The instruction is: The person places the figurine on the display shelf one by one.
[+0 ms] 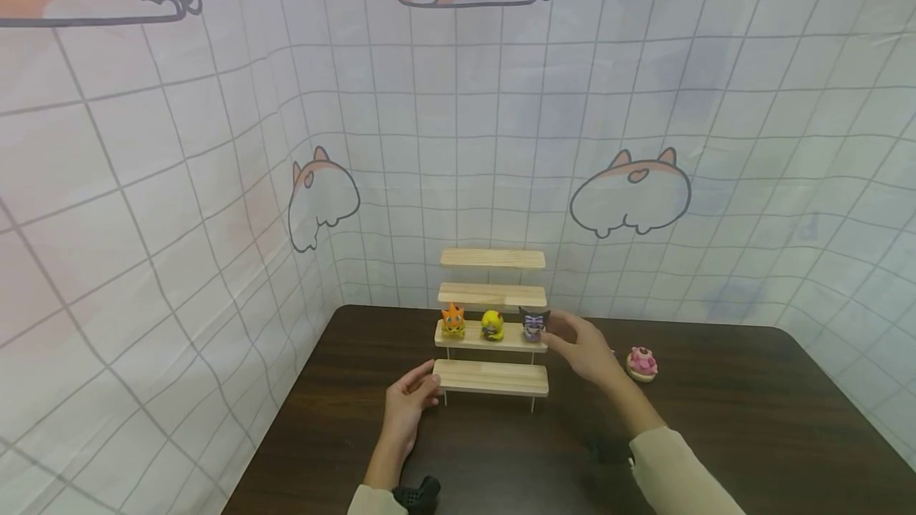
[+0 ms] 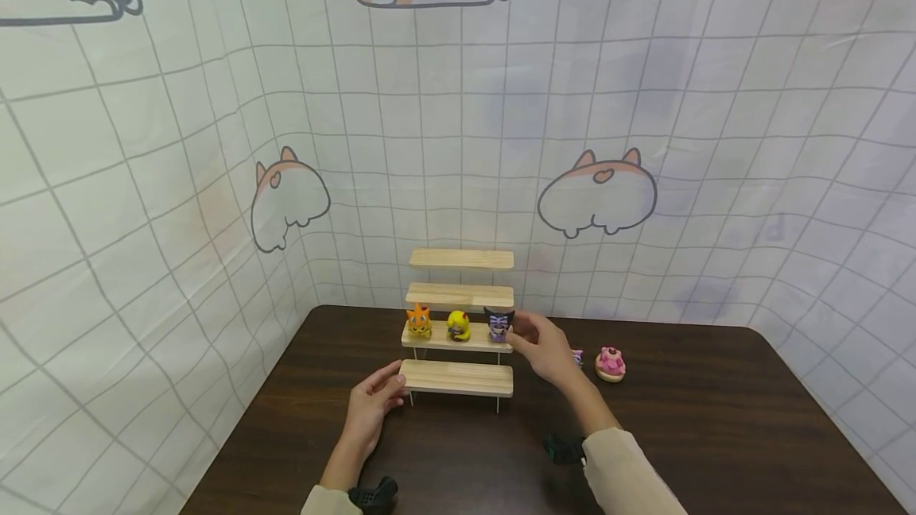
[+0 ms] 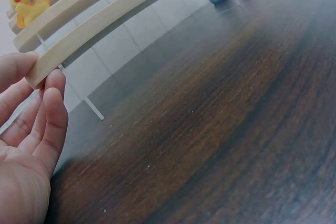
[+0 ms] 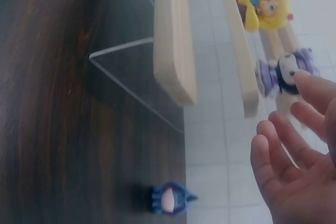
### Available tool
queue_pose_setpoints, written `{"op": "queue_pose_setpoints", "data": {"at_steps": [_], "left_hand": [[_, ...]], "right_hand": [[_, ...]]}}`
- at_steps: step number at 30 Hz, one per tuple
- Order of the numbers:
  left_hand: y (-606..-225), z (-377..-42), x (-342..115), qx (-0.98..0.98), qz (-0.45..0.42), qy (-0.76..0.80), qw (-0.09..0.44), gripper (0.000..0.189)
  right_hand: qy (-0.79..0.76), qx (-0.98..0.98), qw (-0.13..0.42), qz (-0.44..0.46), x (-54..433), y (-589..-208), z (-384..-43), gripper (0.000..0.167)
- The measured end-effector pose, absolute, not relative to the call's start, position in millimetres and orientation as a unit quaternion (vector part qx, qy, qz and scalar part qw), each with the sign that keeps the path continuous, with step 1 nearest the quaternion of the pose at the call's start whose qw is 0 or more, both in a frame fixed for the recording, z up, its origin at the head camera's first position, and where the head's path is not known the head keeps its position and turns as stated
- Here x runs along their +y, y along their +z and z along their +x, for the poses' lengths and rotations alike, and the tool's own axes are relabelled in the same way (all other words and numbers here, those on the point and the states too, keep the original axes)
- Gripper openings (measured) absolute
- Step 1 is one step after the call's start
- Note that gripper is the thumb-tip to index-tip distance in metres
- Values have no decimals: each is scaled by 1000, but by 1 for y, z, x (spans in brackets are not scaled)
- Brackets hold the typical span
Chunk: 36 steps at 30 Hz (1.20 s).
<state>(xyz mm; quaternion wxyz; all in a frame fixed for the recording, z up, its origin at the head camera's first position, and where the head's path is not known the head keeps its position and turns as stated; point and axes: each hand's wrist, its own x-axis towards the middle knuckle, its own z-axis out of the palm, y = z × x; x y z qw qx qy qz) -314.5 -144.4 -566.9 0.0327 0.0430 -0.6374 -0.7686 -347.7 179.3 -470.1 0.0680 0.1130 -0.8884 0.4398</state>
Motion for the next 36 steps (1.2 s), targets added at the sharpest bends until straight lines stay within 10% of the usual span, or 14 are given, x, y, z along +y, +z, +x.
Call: {"op": "queue_pose_setpoints", "data": {"at_steps": [21,36], "left_hand": [[-571,-315,-143,-632,32,-773,47,48],[-571,-315,-144,-638,40,-768,43,46]], "right_hand": [[412,-894,173,16,295,-501,-312,34],[459,-886,55,-40,340,-530,-313,65]]}}
